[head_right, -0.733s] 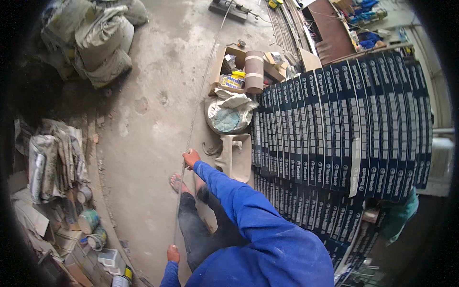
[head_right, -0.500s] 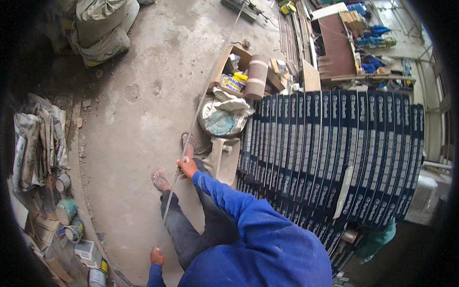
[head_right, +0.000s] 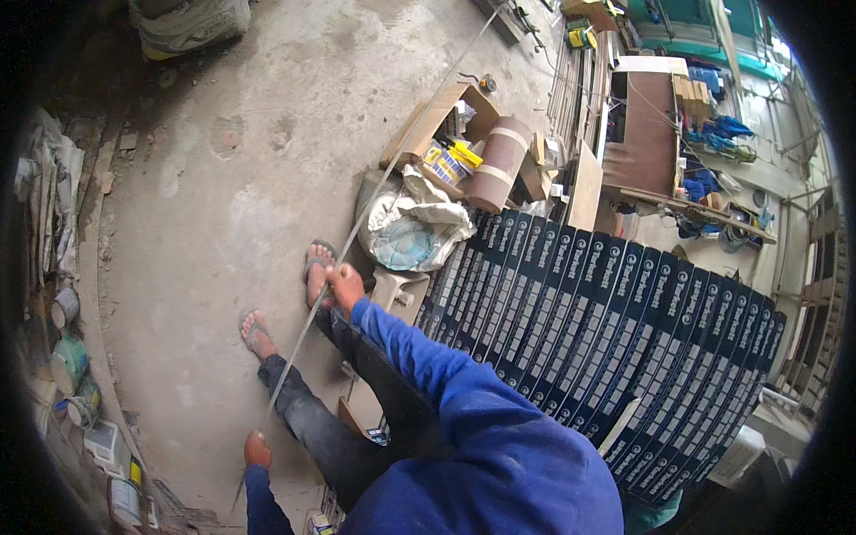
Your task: The person measures a long metal rod with a tape measure, marks it, and cuts it using a chop saw. After cutting, the person carries the cut rod through the workshop and into an adjacent room.
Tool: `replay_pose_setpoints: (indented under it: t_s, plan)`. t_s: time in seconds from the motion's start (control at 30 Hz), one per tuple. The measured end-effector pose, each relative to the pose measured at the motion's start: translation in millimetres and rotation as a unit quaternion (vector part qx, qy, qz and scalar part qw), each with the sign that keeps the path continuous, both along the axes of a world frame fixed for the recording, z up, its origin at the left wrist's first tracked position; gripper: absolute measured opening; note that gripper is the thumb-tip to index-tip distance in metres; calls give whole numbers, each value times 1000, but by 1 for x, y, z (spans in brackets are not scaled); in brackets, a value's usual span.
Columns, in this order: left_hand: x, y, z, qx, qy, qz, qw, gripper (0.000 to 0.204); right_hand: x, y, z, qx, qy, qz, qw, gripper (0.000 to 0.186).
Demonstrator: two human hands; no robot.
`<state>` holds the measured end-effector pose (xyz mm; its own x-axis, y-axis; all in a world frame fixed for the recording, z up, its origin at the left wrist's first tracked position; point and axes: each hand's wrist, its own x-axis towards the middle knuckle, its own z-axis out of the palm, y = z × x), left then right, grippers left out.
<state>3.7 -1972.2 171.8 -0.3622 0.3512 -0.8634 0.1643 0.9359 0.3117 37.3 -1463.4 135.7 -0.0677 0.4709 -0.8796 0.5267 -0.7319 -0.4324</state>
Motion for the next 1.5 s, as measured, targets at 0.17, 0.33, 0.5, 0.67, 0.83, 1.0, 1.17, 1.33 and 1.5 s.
replay_pose_setpoints:
  t_s: [0.17,0.33,0.5,0.67,0.83,1.0,1.17,1.33,1.5]
  plan:
    - [-20,140,-45,41,-7,-6,999,17,-13,131,-33,29,13,3,1000,21]
    - [-54,283,-67,121,23,-4,992,20,-36,236,-28,14,-5,63,998,46]
    - [-91,444,-71,160,14,-15,987,24,27,231,28,32,99,137,985,56]
    - [-119,578,-77,211,62,-104,970,26,149,198,114,-38,-6,28,999,65]
    - [-152,661,-109,194,103,-211,952,30,257,158,193,-98,-68,-159,980,58]
    - [-173,712,-145,217,160,-362,892,28,271,137,215,-173,-146,-249,942,46]
    - [-198,779,-171,166,113,-266,943,27,225,157,220,-213,-111,-272,932,33]
    - [-215,833,-155,119,47,-230,965,31,166,217,225,-224,-91,-286,927,41]
    - [-221,876,-149,110,5,-119,987,31,82,345,222,-47,-190,-90,977,48]
